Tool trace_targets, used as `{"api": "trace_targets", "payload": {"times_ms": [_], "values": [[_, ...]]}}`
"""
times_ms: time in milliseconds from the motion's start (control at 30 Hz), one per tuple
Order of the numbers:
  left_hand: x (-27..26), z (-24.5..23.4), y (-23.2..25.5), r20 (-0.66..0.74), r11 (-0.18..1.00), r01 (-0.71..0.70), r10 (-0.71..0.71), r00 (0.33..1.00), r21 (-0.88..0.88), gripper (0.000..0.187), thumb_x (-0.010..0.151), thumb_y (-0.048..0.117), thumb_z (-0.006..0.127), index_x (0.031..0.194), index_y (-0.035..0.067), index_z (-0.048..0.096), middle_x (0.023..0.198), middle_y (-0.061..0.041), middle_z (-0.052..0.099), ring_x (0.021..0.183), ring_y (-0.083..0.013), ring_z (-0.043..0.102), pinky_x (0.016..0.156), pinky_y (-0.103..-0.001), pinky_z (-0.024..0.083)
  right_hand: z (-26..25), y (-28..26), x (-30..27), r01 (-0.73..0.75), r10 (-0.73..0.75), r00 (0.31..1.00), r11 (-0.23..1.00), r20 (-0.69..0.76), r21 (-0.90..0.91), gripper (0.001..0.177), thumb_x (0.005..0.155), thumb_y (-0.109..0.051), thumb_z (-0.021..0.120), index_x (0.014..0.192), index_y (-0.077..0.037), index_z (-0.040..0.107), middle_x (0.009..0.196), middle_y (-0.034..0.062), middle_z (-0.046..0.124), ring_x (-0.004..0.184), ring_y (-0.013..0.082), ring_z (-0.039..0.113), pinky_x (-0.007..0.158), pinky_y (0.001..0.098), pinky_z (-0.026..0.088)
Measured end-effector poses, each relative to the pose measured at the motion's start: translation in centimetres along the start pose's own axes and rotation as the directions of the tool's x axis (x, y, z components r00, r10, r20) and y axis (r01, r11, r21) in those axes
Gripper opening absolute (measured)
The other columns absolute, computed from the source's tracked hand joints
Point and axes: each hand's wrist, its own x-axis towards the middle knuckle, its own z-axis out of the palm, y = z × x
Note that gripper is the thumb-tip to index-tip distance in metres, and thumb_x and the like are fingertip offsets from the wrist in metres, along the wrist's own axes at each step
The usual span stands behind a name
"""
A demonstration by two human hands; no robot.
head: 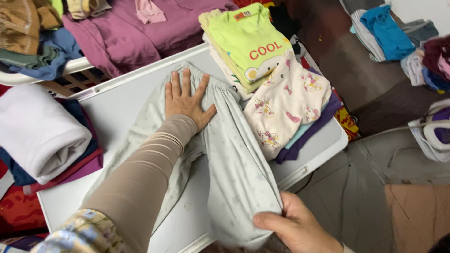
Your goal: The person folds several pieces of children's clothing on a white folding board. They handle patterned pants, light-colored pants, green pants, and lime-green pants, smoothing and folding each item before stacking them on the board.
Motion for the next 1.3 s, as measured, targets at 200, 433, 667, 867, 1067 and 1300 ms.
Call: {"api": "trace_targets", "payload": {"times_ms": [200,433,667,867,1067,1300], "values": [[0.5,0.3,-0.1,0.015,1.0,0.005,-0.005,1.0,0.0,0.087,0.089,0.069,0.045,0.162,0.036,0.011,0.169,-0.017,0.003,0.153,-0.0429,-0.004,0.122,-0.054,0.001,1.2,0.8,-1.9,-0.018,0.04,0.99,0.987,-0.134,0.162,0.057,0.086,-0.003,0.059,0.143,0.001,0.054,0.111,0.0178,0.076,0.072,0.0161,0.072,0.054,0.032,0.057],[-2.5,-4.0,2.5,-0.184,0.947,-0.032,-0.029,0.983,-0.321,0.04,0.096,0.033,0.061,0.127,0.008,0.06,0.129,-0.018,0.063,0.12,-0.0378,0.059,0.102,-0.05,0.046,3.9,0.0,-1.0,0.191,-0.156,0.945,0.976,-0.286,0.1,0.059,0.094,-0.007,0.056,0.152,-0.002,0.051,0.112,0.0146,0.079,0.059,0.0107,0.066,0.031,0.0283,0.044],[-15.6,-8.6,2.0,0.383,0.276,0.381,-0.048,0.922,-0.882,0.058,0.082,0.054,0.074,0.073,-0.003,0.072,0.063,-0.012,0.068,0.059,-0.0197,0.066,0.06,-0.038,0.055,9.1,-1.6,2.7,0.297,-0.304,0.952,0.907,0.024,-0.3,0.048,0.098,-0.013,0.06,0.144,-0.003,0.055,0.066,0.0063,0.065,0.041,0.0074,0.053,0.037,0.0243,0.042],[-17.0,-7.0,-1.5,0.246,0.288,0.335,-0.304,0.92,-0.897,0.043,0.071,0.038,0.078,0.097,0.005,0.071,0.081,-0.011,0.076,0.072,-0.0184,0.074,0.07,-0.033,0.059,12.1,-1.1,7.9,0.114,-0.078,0.993,0.618,0.084,-0.778,0.034,0.097,-0.019,0.069,0.114,0.005,0.053,0.071,0.0067,0.064,0.053,0.0099,0.066,0.048,0.0268,0.052],[-15.3,-1.9,-4.7,0.22,0.313,0.432,-0.534,0.817,-0.846,0.026,0.081,0.025,0.068,0.101,0.008,0.07,0.091,-0.011,0.076,0.084,-0.0259,0.074,0.079,-0.036,0.057,10.5,-4.5,13.4,0.355,-0.24,0.933,0.477,0.269,-0.804,0.032,0.087,-0.02,0.067,0.116,-0.006,0.071,0.078,0.0057,0.071,0.063,0.0118,0.061,0.058,0.0304,0.051],[-15.0,-0.3,-5.3,0.13,0.364,0.406,-0.589,0.797,-0.838,0.018,0.089,0.027,0.066,0.096,0.012,0.071,0.082,-0.013,0.075,0.076,-0.0277,0.073,0.076,-0.039,0.056,7.7,-9.1,19.4,0.536,-0.276,0.669,-0.465,0.69,-0.705,0.051,0.063,-0.034,0.081,0.106,-0.008,0.074,0.093,0.0121,0.073,0.094,0.0351,0.064,0.08,0.0524,0.043]]}}
